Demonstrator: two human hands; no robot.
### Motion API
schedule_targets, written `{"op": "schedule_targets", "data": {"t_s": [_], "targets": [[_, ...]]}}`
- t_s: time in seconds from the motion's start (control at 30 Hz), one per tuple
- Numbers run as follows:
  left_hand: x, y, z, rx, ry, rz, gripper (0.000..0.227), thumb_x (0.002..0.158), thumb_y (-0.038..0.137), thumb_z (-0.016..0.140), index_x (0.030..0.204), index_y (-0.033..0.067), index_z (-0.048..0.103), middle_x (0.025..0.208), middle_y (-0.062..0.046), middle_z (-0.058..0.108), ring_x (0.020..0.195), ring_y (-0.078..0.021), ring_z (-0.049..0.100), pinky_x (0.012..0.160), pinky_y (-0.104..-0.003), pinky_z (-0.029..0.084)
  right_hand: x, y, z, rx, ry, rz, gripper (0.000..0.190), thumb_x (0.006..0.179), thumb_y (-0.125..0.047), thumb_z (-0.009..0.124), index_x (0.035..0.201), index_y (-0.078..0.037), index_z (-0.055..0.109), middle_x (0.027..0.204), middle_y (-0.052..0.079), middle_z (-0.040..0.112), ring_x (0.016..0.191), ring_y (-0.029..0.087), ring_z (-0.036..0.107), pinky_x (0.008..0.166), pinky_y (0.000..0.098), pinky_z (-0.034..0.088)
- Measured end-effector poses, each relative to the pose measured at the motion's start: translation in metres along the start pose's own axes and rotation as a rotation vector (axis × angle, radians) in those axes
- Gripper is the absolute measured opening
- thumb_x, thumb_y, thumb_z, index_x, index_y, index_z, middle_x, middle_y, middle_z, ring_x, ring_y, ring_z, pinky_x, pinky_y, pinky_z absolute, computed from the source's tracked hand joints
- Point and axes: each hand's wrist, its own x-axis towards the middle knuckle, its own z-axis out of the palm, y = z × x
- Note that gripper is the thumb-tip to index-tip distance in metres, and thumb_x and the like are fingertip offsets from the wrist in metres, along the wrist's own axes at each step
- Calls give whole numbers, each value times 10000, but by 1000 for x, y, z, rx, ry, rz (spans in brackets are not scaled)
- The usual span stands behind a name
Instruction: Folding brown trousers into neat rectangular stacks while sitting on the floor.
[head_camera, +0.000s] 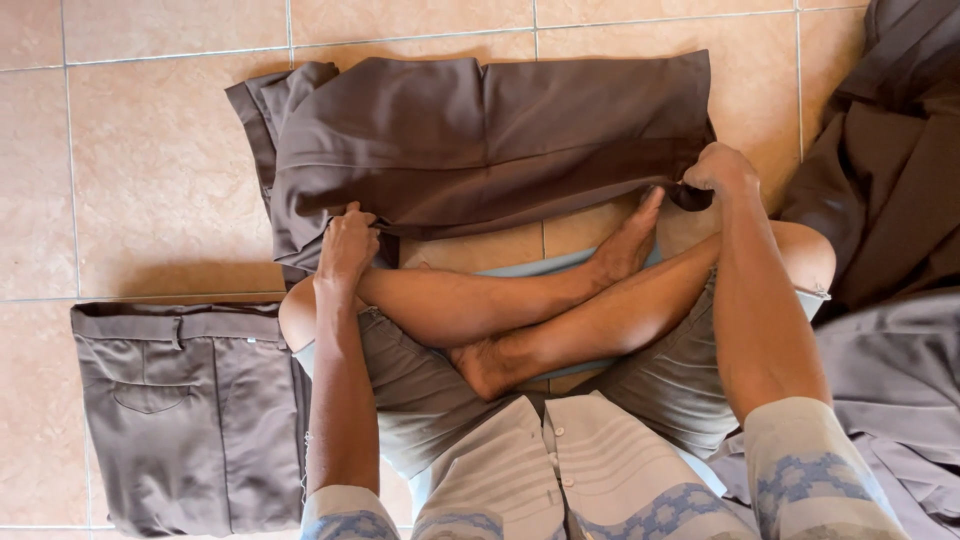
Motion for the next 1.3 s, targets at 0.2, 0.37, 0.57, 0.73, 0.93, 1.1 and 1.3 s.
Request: {"op": "schedule_targets", "data": {"t_s": [0.2,0.37,0.57,0.73,0.93,1.1,1.3], "targets": [[57,-48,33,68,29,-101,227,849,166,702,1061,160,783,1077,-130,769,1019,-387,726,885,-528,584,-9,-49,-29,279,432,-245,439,958,-242,766,1274,53,693,1249,299,661,1201,493,593,1008,582,483],[26,29,-34,62,429,30,167,977,61,580,1053,22,723,1394,-260,585,1011,-556,661,975,-675,480,-37,-71,-43,406,1019,-585,214,993,36,758,1126,-12,597,969,267,542,902,524,621,746,538,538],[37,-53,76,329,39,24,243,778,66,762,1019,95,783,1409,-212,619,916,-452,736,800,-572,624,49,-10,18,-163,252,28,471,846,-225,795,1190,34,603,1034,350,698,956,549,703,716,638,577],[42,-16,52,340,-71,-90,282,819,43,698,1086,-23,761,1459,-261,564,979,-538,700,878,-644,578,40,-14,17,-132,283,8,275,866,-147,772,979,101,734,851,327,716,831,519,730,625,576,576],[80,-59,68,228,-35,-144,273,837,95,709,1104,77,763,1135,-217,724,996,-489,713,862,-608,583,21,-18,4,56,595,-184,217,882,-178,786,988,-23,679,910,237,689,896,477,717,690,562,558],[31,9,31,357,73,-90,205,746,28,780,950,11,781,1166,-207,704,901,-466,730,839,-570,591,34,-1,14,213,450,-93,204,897,-298,758,960,-115,695,934,154,713,987,432,701,755,546,550],[0,11,31,430,597,70,86,727,28,671,646,54,661,804,-107,699,518,-298,603,594,-400,465,-8,-11,-22,99,457,-56,182,770,-57,629,900,-69,755,903,195,747,831,434,696,760,501,544]]}}
